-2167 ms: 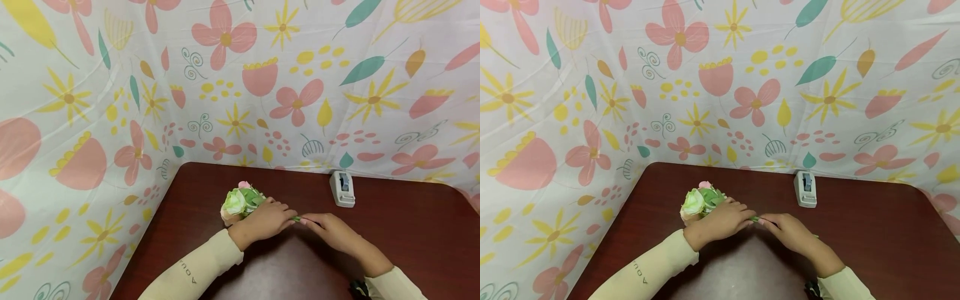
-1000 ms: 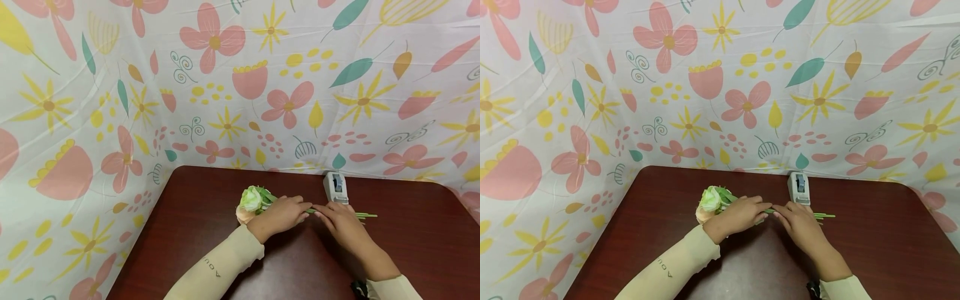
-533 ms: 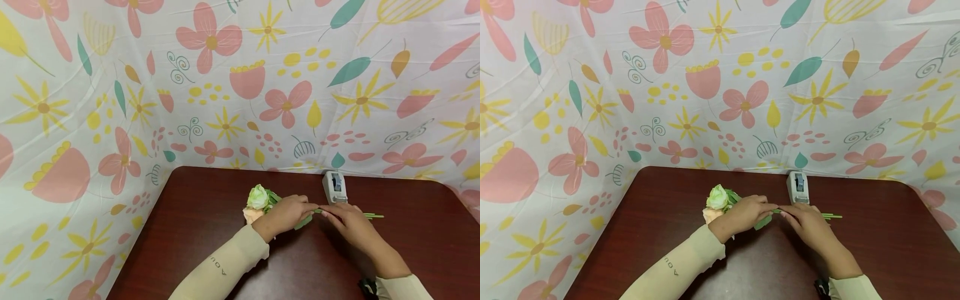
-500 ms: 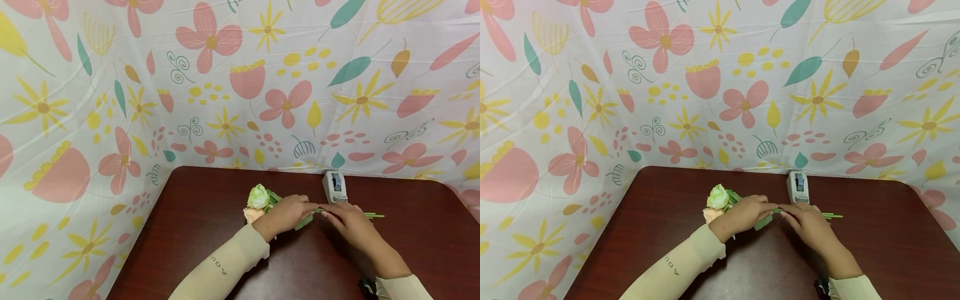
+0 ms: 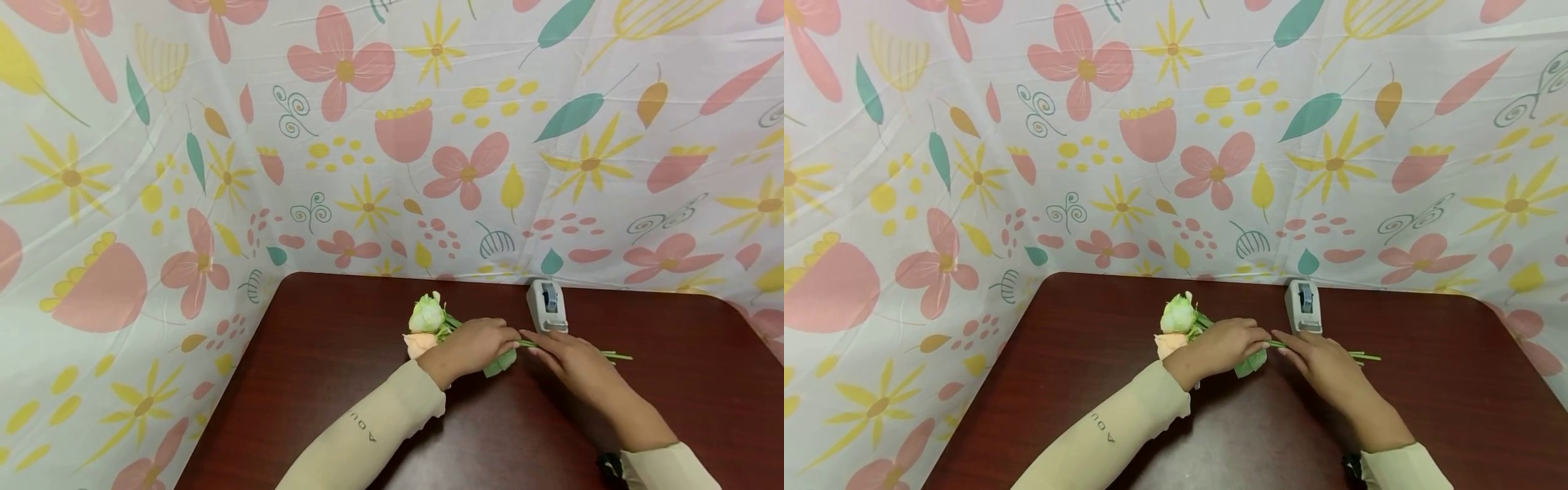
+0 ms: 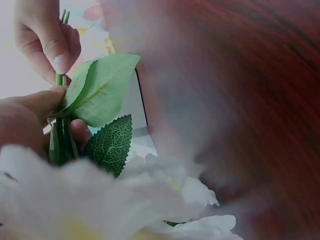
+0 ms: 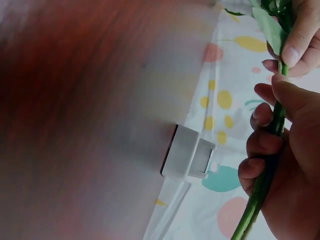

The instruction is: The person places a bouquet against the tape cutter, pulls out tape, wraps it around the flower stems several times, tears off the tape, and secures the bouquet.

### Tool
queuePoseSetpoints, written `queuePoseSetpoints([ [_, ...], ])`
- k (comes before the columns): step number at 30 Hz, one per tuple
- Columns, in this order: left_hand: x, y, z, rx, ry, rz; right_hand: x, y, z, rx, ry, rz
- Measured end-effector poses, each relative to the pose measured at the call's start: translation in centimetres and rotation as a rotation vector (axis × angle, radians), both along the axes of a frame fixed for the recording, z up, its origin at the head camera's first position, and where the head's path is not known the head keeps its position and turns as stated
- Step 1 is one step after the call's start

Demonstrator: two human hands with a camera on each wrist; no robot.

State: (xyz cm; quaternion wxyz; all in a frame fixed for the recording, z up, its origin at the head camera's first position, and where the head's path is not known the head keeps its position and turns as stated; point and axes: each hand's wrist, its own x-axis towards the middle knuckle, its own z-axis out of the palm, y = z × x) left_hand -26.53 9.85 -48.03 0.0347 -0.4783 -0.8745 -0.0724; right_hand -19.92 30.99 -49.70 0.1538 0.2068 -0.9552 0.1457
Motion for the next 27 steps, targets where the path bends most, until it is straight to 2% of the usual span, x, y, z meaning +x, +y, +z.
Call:
queuePoseSetpoints([
  [5, -0.1, 0.7, -0.1, -0.01, -0.021, -0.007, -0.1, 0.8, 0.3, -0.028, -0.116, -0.001],
  [8, -0.4, 0.9, 0.0, 0.005, -0.12, 0.001, -0.2, 1.3, 0.4, -0.043, -0.193, -0.009],
  [12, -1.0, 1.0, -0.4, 0.091, -0.281, 0.022, -0.4, 1.6, 0.3, -0.047, -0.267, -0.025],
  [15, -1.5, 1.3, -0.9, 0.146, -0.318, 0.035, -0.5, 1.8, 0.2, -0.053, -0.3, -0.04],
  [18, -1.8, 1.7, -1.1, 0.15, -0.307, 0.043, -0.7, 2.0, -0.1, -0.082, -0.288, -0.043],
  [22, -2.1, 2.4, -1.0, 0.139, -0.287, 0.024, -0.9, 2.4, -0.5, -0.13, -0.202, -0.053],
  [27, -2.1, 3.2, -0.9, 0.132, -0.298, 0.025, -0.8, 2.8, -0.7, -0.203, -0.112, -0.106],
])
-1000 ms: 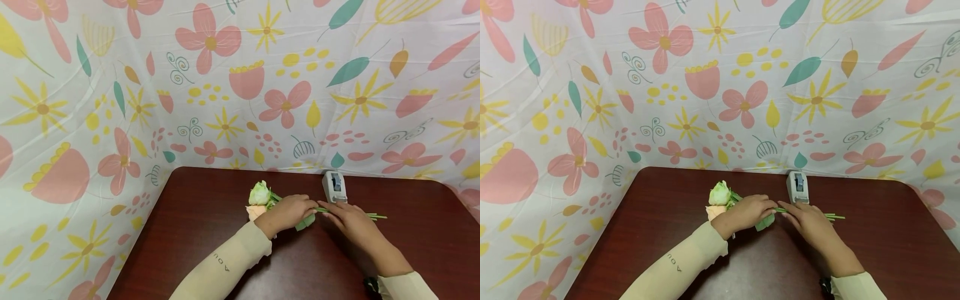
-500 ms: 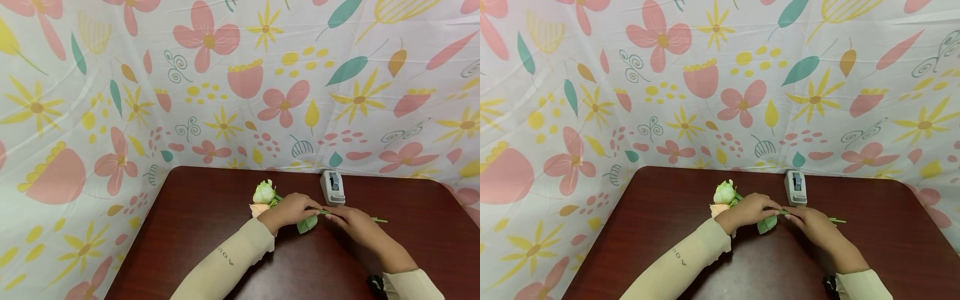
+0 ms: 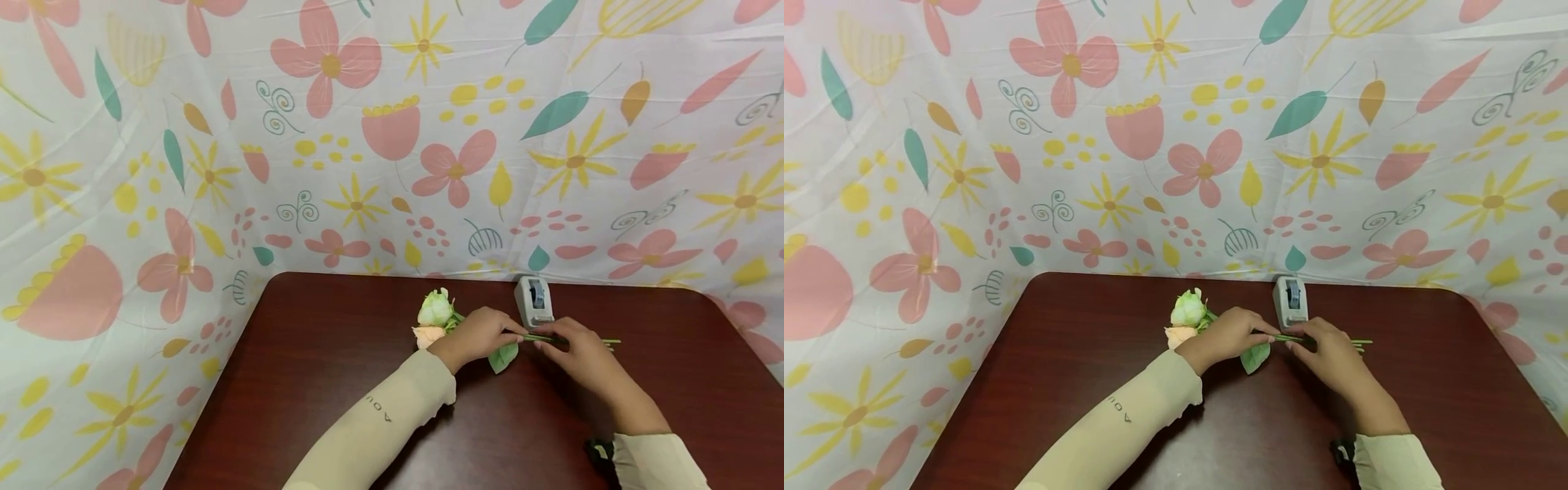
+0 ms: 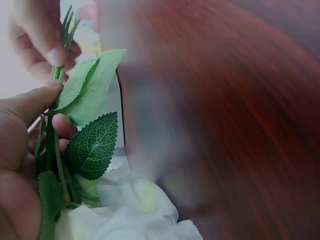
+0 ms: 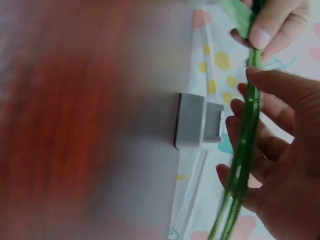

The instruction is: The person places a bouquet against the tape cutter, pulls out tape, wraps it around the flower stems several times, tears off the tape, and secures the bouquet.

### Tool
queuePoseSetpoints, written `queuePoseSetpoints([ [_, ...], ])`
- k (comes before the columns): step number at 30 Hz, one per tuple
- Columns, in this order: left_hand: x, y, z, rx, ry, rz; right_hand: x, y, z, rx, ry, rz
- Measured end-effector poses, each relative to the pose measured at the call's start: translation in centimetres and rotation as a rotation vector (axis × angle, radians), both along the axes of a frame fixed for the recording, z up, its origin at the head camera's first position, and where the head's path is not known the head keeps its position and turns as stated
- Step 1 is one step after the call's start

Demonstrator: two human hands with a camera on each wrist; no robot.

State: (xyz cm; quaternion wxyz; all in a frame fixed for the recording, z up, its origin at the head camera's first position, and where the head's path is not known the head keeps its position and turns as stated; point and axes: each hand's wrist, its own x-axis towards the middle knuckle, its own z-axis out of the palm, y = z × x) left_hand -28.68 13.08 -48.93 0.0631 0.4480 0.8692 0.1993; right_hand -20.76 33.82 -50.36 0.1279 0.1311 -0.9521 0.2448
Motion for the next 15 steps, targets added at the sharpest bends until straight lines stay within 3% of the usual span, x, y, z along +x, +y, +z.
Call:
queuePoseSetpoints([
  [6, -0.1, 0.9, 0.1, 0.003, -0.047, 0.025, -0.4, 0.0, 1.1, -0.119, 0.034, -0.165],
  [10, -0.2, 1.3, -0.1, 0.01, -0.06, 0.045, -0.9, -0.4, 1.2, -0.143, 0.047, -0.278],
  [15, -0.3, 1.7, -0.4, 0.009, -0.063, 0.068, -1.7, -0.5, 0.7, -0.135, 0.04, -0.353],
])
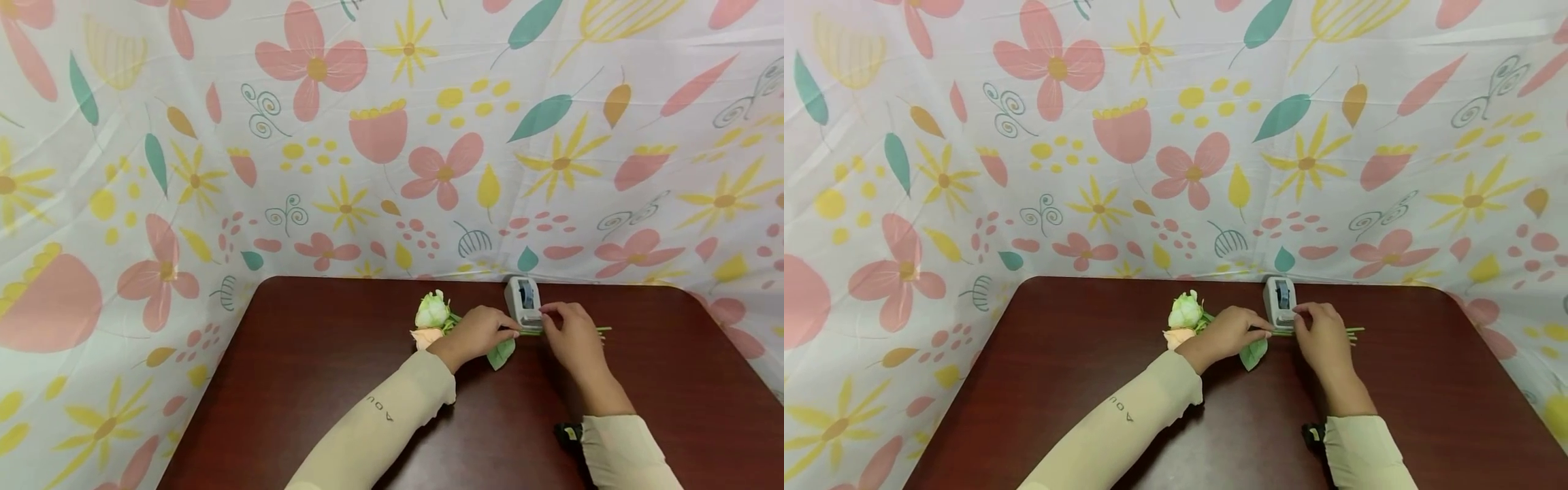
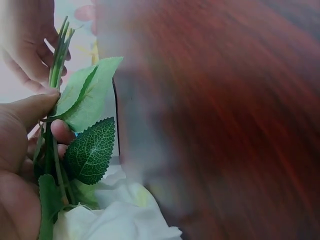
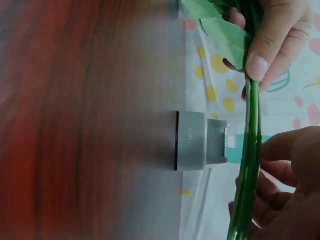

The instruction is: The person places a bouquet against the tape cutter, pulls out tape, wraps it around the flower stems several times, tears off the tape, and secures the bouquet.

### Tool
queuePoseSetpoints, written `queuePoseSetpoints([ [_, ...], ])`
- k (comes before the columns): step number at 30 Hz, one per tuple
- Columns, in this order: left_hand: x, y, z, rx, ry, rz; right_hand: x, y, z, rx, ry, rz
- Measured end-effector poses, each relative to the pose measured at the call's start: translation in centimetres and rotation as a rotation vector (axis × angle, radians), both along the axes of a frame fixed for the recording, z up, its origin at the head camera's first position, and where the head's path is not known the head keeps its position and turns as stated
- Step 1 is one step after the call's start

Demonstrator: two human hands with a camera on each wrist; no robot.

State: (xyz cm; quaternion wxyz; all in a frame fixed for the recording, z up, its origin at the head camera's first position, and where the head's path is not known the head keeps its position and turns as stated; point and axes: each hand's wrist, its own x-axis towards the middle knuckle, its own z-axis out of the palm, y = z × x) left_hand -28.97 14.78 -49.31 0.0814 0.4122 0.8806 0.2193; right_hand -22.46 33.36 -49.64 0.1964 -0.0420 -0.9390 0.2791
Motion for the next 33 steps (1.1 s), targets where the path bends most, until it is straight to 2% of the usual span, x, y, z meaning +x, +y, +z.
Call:
queuePoseSetpoints([
  [8, -0.1, 0.5, -0.5, 0.028, 0.039, 0.022, -1.0, 0.2, -0.6, 0.028, -0.086, -0.059],
  [14, -0.2, 0.9, -1.2, 0.004, 0.089, 0.027, -1.4, 0.1, -0.8, 0.042, -0.153, -0.075],
  [23, -0.4, 1.2, -1.4, 0.029, 0.048, 0.054, -1.8, 0.1, -0.8, 0.032, -0.178, -0.07],
  [33, -0.5, 1.9, -1.6, 0.004, 0.04, 0.067, -1.7, 0.0, -0.6, 0.045, -0.163, -0.059],
])
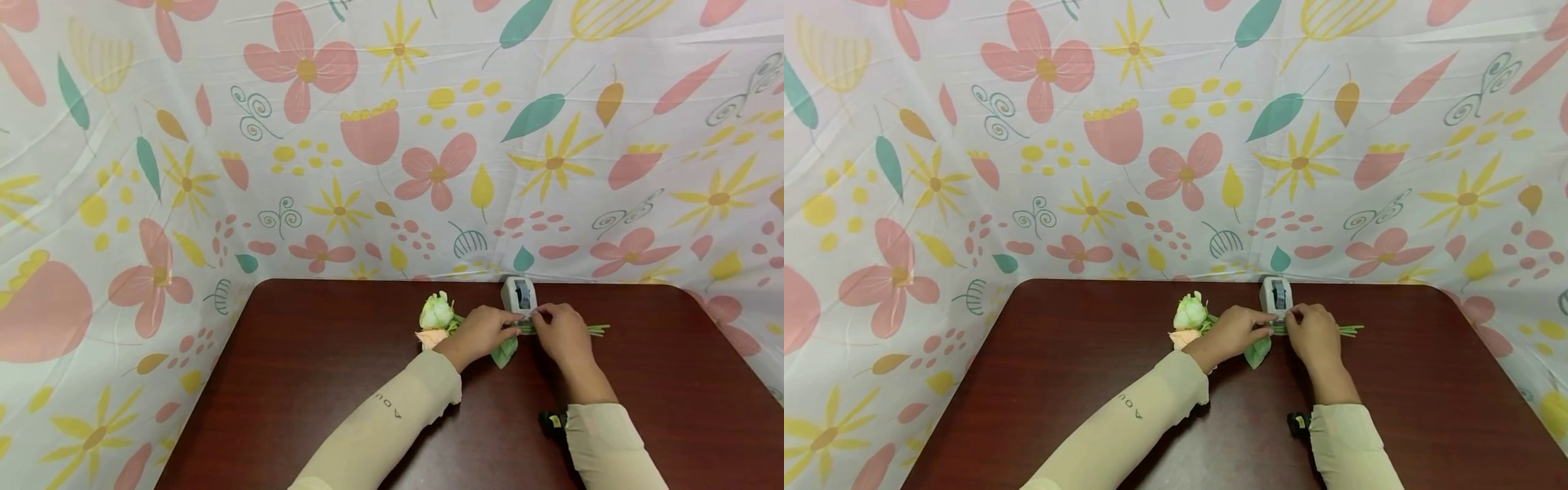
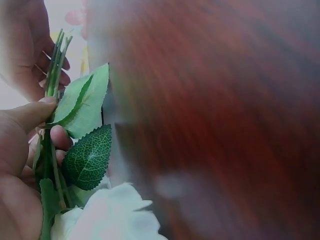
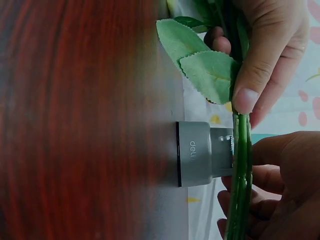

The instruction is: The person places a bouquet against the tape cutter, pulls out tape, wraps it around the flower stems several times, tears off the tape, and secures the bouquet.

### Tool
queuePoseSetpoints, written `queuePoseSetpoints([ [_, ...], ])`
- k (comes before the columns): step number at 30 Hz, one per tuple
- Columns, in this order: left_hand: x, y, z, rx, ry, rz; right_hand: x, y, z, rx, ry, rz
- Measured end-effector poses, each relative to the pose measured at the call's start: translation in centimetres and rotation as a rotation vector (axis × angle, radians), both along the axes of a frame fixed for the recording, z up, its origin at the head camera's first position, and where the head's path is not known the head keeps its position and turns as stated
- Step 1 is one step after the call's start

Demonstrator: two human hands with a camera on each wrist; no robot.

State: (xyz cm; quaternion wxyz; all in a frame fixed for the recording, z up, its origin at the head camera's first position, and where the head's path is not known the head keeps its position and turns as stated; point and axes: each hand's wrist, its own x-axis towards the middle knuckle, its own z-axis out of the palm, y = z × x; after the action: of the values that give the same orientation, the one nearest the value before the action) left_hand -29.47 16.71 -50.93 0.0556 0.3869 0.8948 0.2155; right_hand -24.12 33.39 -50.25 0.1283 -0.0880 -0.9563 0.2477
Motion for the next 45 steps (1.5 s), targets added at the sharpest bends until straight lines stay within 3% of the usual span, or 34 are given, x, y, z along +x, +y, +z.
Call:
queuePoseSetpoints([
  [17, 0.21, 0.45, 0.35, -0.059, -0.036, 0.027, -0.06, 0.22, -0.52, -0.085, 0.033, 0.005],
  [33, 0.29, 0.4, 0.56, -0.042, -0.052, 0.034, -0.31, 0.56, -0.42, -0.195, -0.071, -0.004],
  [45, 0.24, 0.44, 0.46, -0.044, -0.05, 0.043, -0.4, 0.75, -0.63, -0.241, -0.089, 0.003],
])
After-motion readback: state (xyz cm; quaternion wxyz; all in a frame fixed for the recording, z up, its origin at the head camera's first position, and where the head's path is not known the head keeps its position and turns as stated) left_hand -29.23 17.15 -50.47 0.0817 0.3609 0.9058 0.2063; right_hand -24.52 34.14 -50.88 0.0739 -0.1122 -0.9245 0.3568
